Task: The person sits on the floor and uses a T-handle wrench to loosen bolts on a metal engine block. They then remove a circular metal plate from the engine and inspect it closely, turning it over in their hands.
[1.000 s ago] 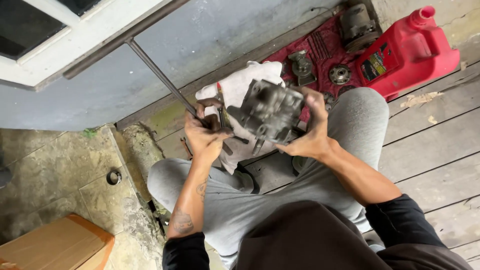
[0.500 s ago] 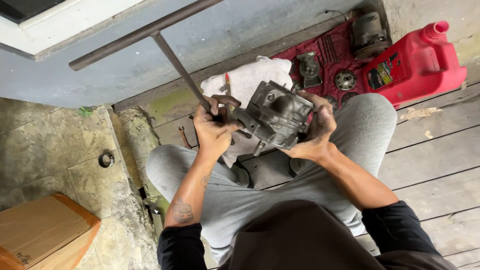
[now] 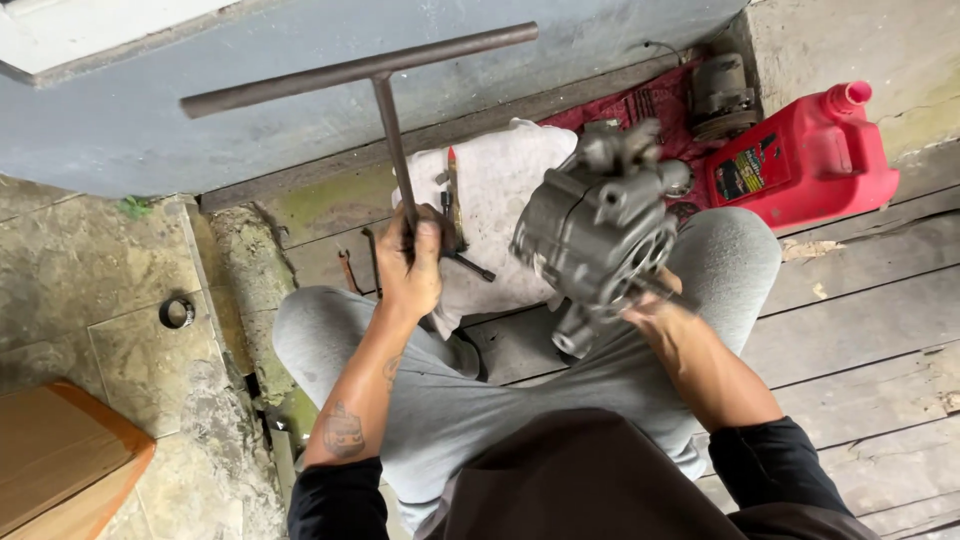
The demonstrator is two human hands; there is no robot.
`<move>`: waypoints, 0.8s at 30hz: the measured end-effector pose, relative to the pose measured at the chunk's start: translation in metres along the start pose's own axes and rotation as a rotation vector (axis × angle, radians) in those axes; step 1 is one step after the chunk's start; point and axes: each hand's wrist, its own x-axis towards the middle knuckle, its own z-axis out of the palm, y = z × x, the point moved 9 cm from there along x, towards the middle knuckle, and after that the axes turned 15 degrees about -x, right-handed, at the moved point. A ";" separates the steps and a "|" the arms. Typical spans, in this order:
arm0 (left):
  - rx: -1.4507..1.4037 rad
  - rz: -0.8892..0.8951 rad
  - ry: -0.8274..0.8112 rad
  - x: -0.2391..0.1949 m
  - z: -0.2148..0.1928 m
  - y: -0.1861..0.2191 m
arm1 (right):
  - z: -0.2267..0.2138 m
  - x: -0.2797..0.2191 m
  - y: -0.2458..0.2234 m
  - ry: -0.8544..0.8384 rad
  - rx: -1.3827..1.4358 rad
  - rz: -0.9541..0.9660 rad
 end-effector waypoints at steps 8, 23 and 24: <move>-0.264 -0.173 0.026 -0.031 -0.009 -0.041 | 0.066 0.001 0.022 -0.112 1.047 0.482; -0.136 -0.033 -0.023 -0.049 0.018 -0.032 | 0.111 0.045 -0.069 -0.066 1.594 0.720; -0.111 0.020 0.016 -0.049 0.014 -0.030 | 0.109 0.039 -0.057 -0.033 1.633 0.732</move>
